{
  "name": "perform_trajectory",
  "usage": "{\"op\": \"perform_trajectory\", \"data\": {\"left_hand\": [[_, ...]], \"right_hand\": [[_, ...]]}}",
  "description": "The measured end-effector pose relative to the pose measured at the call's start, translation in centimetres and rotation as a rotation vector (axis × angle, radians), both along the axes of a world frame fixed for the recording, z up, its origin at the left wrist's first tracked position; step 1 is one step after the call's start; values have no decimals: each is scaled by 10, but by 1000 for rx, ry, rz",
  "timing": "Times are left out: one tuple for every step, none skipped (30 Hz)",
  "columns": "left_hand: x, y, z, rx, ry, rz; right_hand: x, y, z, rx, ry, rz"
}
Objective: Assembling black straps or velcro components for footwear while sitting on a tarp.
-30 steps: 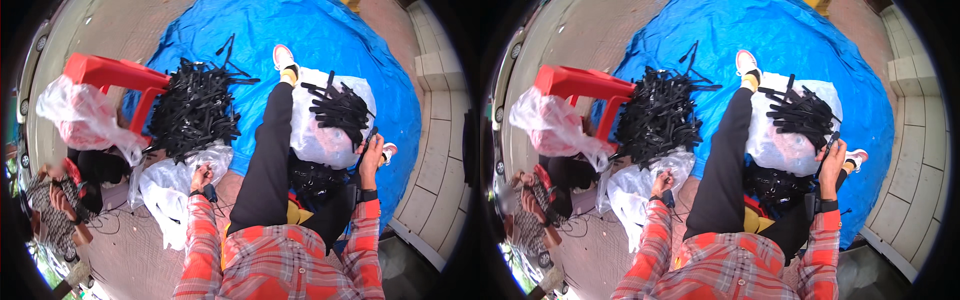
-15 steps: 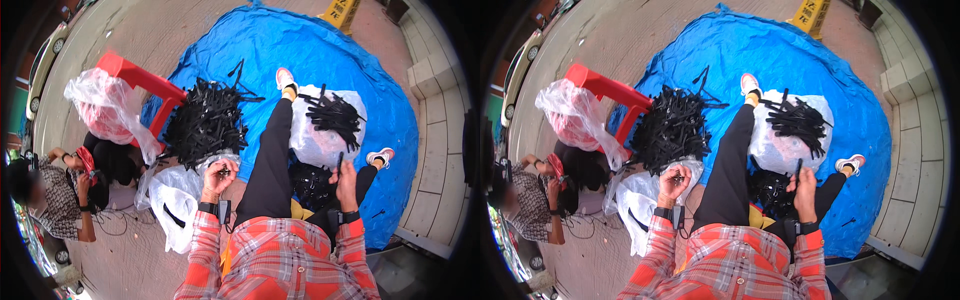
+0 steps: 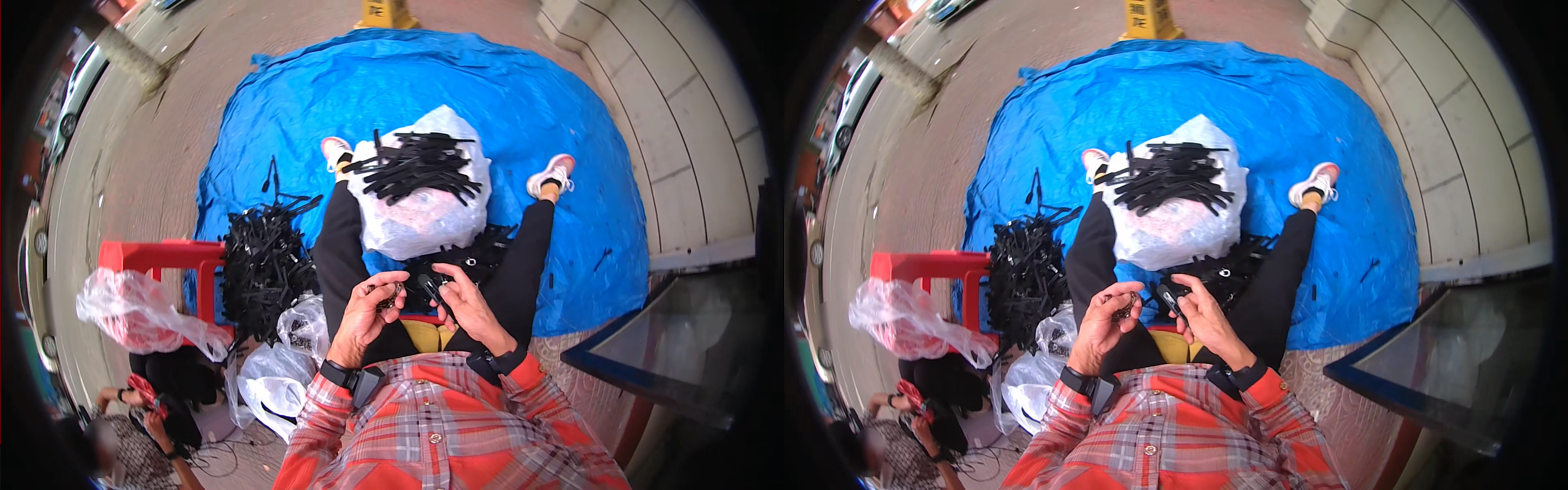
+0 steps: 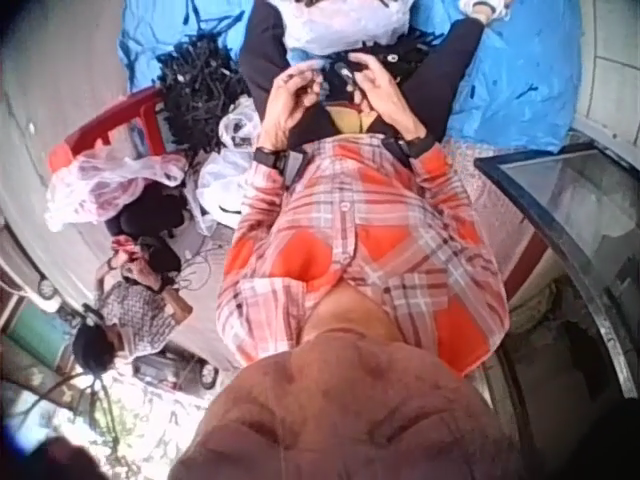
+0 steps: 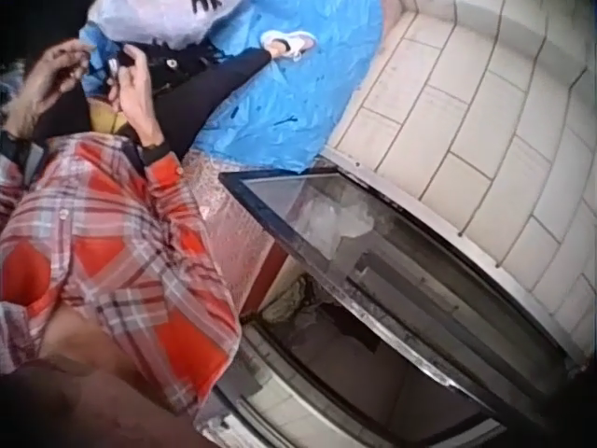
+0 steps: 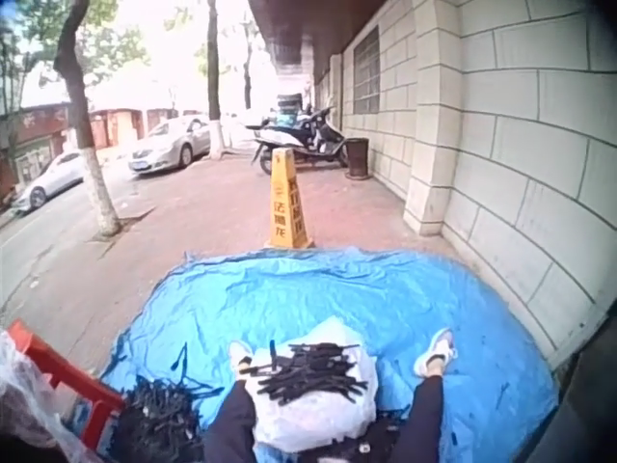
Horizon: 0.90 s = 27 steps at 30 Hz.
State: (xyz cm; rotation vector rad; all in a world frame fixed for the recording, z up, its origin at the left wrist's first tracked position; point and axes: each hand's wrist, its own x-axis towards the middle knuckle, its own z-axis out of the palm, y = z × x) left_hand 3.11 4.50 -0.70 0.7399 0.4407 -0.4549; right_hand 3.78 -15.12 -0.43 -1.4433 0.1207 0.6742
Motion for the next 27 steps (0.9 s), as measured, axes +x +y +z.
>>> {"op": "perform_trajectory", "data": {"left_hand": [[2, -6, -1, 4, 2, -29], [3, -11, -2, 2, 2, -69], [5, -15, -1, 1, 3, -105], [6, -19, 1, 22, 28, -136], [8, -23, 3, 26, 31, -154], [8, -27, 4, 60, 58, -147], [9, -30, 5, 95, 85, -137], [9, -30, 3, 84, 71, -136], [8, -31, 0, 86, 74, -145], [7, -31, -2, 72, 80, -127], [7, -32, -3, 58, 85, -106], [7, -33, 0, 41, 97, -98], [6, -35, 2, 44, 102, -96], [6, -37, 4, 44, 109, -87], [5, -39, 6, 44, 115, -77], [5, -40, 6, 50, 118, -62], [3, -38, 6, 52, 120, -58], [2, -36, 4, 36, 80, -74], [1, -35, 2, 19, 39, -90], [0, -34, 1, 19, 40, -86], [0, -33, -1, 21, 18, -84], [0, -32, -2, 22, -4, -81], [-1, -32, -1, 21, -3, -78], [-1, -33, 3, 88, -28, -96], [-2, -33, 6, 155, -53, -114], [-2, -32, 6, 153, -52, -111], [-3, -31, 5, 162, -79, -125]], "right_hand": [[-1, -5, -2, 1, -15, -21], [-2, -11, -3, 5, -13, -48], [-3, -15, -3, 42, 3, -78], [-3, -19, -4, 79, 19, -105], [-4, -23, -5, 83, 21, -123], [-5, -26, -6, 153, 35, -118], [-5, -29, -6, 223, 49, -111], [-5, -32, -3, 244, 79, -103], [-6, -34, -4, 245, 82, -112], [-7, -36, -7, 265, 42, -69], [-7, -37, -10, 285, 1, -25], [-6, -35, -8, 243, -20, 1], [-7, -35, -4, 246, -15, 1], [-9, -36, 3, 221, 28, 2], [-9, -35, 10, 196, 70, 5], [-9, -34, 12, 198, 73, 8], [-10, -33, 12, 217, 67, 34], [-10, -33, 13, 233, 60, 59], [-10, -32, 12, 233, 62, 62], [-10, -31, 10, 291, 80, 53], [-10, -30, 9, 348, 99, 42], [-10, -29, 10, 347, 100, 45], [-10, -29, 12, 358, 117, 46], [-10, -28, 13, 369, 134, 47], [-10, -28, 13, 367, 135, 50], [-9, -29, 13, 370, 143, 68], [-8, -29, 12, 373, 149, 85]]}}
